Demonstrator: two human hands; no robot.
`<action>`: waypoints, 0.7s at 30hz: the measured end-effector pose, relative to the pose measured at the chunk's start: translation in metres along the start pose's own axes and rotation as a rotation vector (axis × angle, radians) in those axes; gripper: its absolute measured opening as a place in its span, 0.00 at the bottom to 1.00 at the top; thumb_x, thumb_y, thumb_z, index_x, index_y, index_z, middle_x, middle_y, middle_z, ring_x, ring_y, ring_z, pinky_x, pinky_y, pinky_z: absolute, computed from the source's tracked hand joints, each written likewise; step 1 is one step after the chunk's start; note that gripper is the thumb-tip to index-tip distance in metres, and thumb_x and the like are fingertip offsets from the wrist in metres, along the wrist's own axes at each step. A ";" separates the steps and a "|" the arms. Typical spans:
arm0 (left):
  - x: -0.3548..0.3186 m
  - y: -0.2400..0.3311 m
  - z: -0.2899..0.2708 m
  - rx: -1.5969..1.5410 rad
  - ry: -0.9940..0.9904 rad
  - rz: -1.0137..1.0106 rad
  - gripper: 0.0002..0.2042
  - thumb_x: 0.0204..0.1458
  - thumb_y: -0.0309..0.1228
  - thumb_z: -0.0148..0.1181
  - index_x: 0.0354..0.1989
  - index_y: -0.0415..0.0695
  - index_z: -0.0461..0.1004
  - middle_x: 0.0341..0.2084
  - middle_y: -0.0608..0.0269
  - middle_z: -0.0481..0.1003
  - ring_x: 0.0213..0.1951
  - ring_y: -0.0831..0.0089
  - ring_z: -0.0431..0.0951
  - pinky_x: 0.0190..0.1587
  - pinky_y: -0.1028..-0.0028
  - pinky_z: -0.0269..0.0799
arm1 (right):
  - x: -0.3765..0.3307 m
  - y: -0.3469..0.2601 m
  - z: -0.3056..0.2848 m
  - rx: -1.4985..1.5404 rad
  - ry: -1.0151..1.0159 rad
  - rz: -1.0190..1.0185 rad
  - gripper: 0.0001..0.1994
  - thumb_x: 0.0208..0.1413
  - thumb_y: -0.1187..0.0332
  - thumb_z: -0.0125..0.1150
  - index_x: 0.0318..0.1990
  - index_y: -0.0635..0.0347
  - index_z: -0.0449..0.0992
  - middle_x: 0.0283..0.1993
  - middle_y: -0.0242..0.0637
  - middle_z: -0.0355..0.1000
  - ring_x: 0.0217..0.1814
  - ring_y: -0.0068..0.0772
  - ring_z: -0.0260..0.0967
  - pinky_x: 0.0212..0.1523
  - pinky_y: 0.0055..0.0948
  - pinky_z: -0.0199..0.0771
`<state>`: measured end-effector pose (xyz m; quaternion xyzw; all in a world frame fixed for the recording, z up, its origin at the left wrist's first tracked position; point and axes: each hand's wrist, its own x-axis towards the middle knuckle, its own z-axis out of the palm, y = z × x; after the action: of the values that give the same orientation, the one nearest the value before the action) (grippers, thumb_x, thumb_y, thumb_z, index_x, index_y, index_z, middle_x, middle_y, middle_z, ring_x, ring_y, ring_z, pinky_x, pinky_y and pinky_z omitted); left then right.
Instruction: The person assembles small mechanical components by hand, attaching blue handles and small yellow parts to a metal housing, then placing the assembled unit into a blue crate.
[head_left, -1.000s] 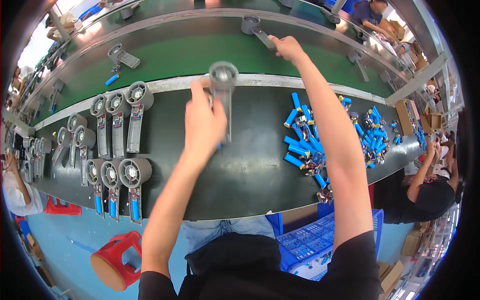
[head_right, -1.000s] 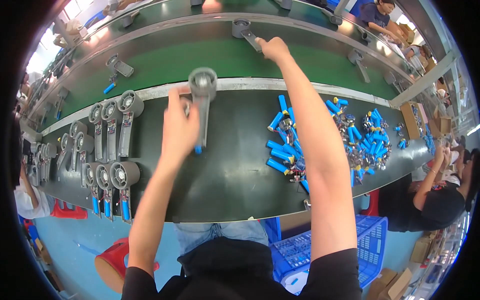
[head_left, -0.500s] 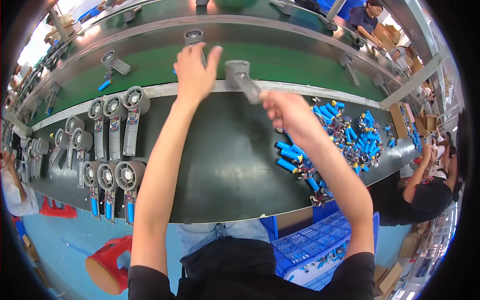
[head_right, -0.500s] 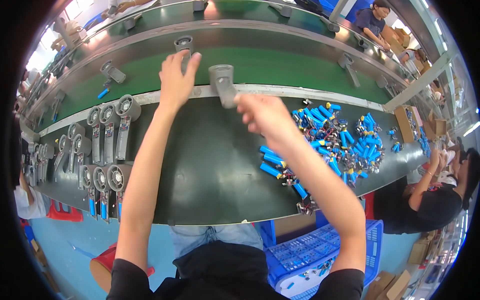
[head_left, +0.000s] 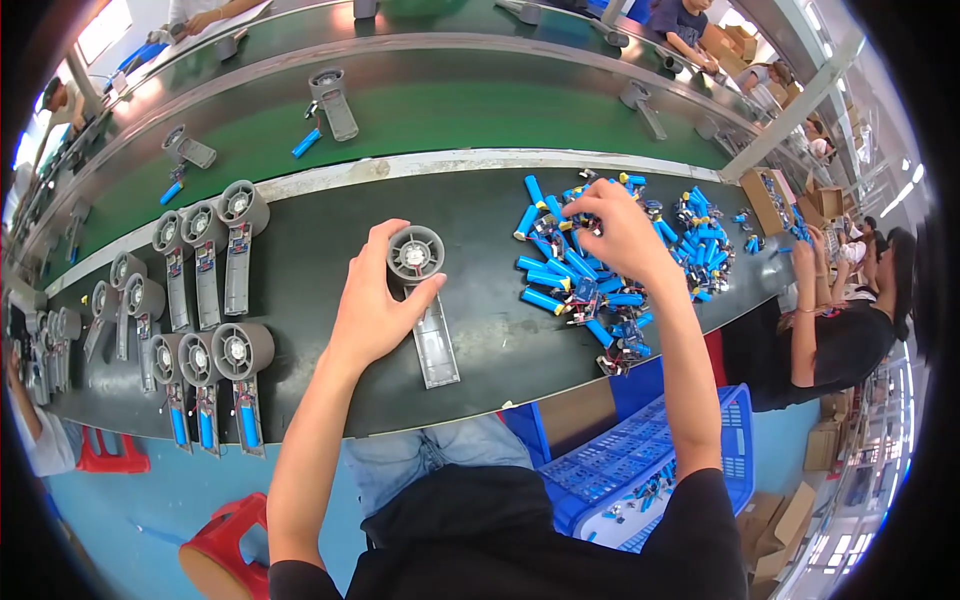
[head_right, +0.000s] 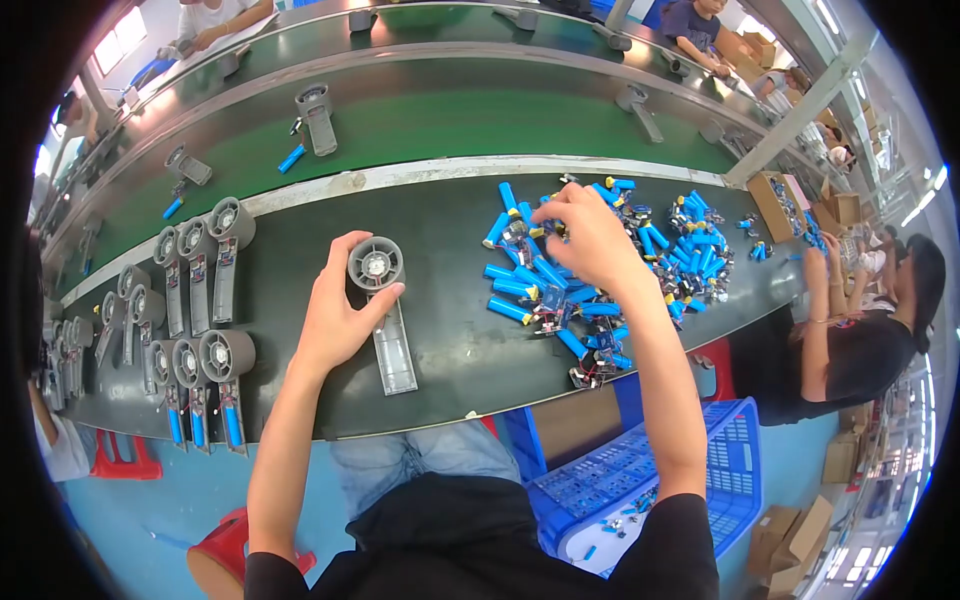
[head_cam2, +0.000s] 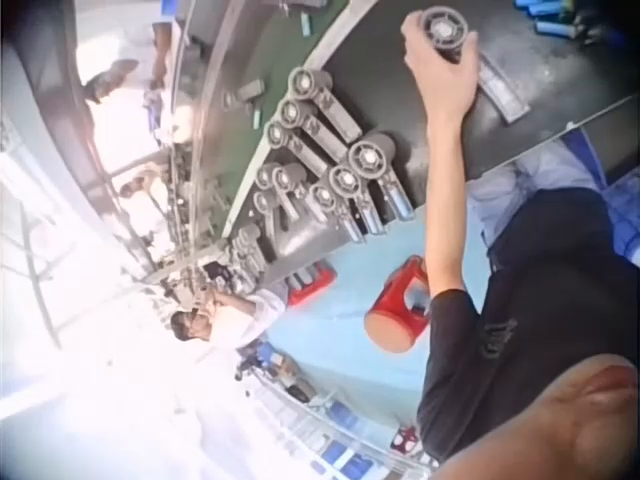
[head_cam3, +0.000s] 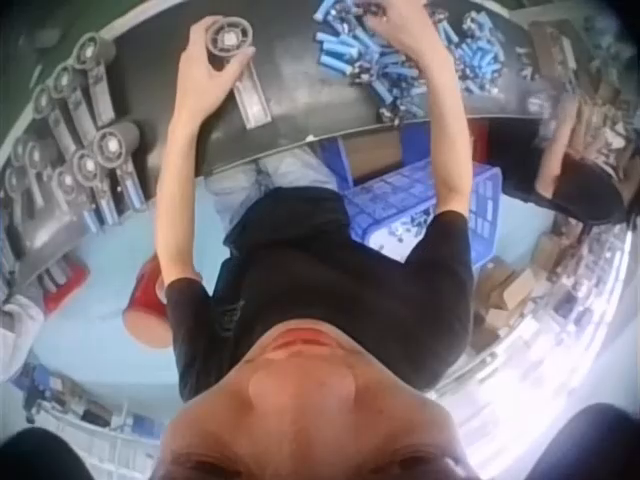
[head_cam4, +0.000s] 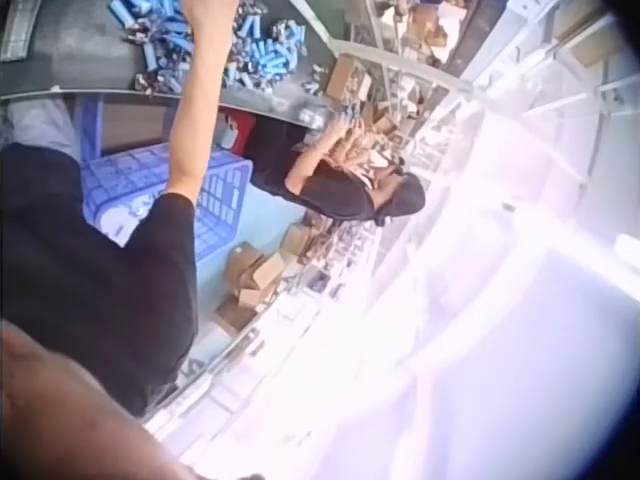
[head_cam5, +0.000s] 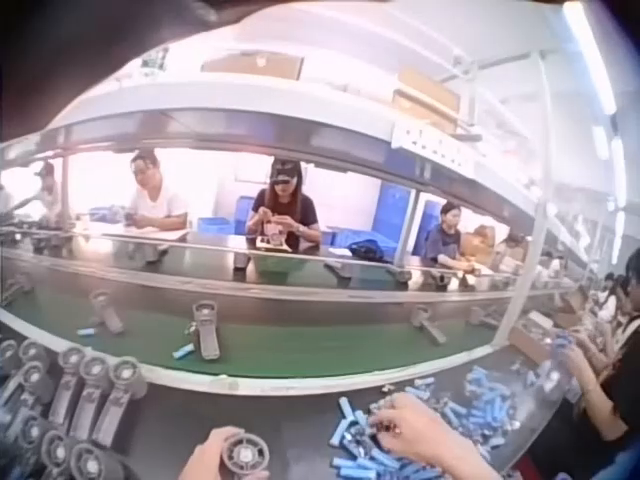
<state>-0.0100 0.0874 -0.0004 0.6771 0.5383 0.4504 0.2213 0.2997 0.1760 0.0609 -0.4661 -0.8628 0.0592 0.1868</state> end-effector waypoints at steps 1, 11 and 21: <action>0.001 0.002 0.000 -0.035 -0.036 -0.070 0.28 0.50 0.30 0.68 0.58 0.43 0.63 0.41 0.57 0.78 0.41 0.67 0.79 0.46 0.68 0.74 | 0.000 0.004 0.004 -0.001 0.000 -0.019 0.13 0.47 0.76 0.63 0.42 0.58 0.80 0.42 0.39 0.70 0.47 0.43 0.69 0.48 0.35 0.71; 0.002 0.002 -0.001 -0.017 -0.026 -0.039 0.28 0.49 0.31 0.69 0.57 0.43 0.64 0.42 0.57 0.77 0.43 0.66 0.79 0.48 0.67 0.74 | -0.004 0.010 -0.005 0.532 0.356 0.271 0.08 0.56 0.71 0.67 0.41 0.62 0.78 0.42 0.31 0.77 0.42 0.26 0.75 0.44 0.27 0.72; 0.002 0.023 -0.014 0.057 0.173 0.165 0.20 0.51 0.27 0.65 0.53 0.39 0.74 0.51 0.53 0.74 0.53 0.56 0.75 0.57 0.64 0.69 | -0.007 -0.068 -0.021 1.245 0.149 0.347 0.06 0.62 0.69 0.54 0.38 0.62 0.73 0.32 0.33 0.74 0.32 0.23 0.75 0.37 0.26 0.74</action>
<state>-0.0099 0.0787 0.0255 0.6836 0.5106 0.5082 0.1169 0.2581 0.1305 0.0973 -0.4062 -0.5638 0.5449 0.4692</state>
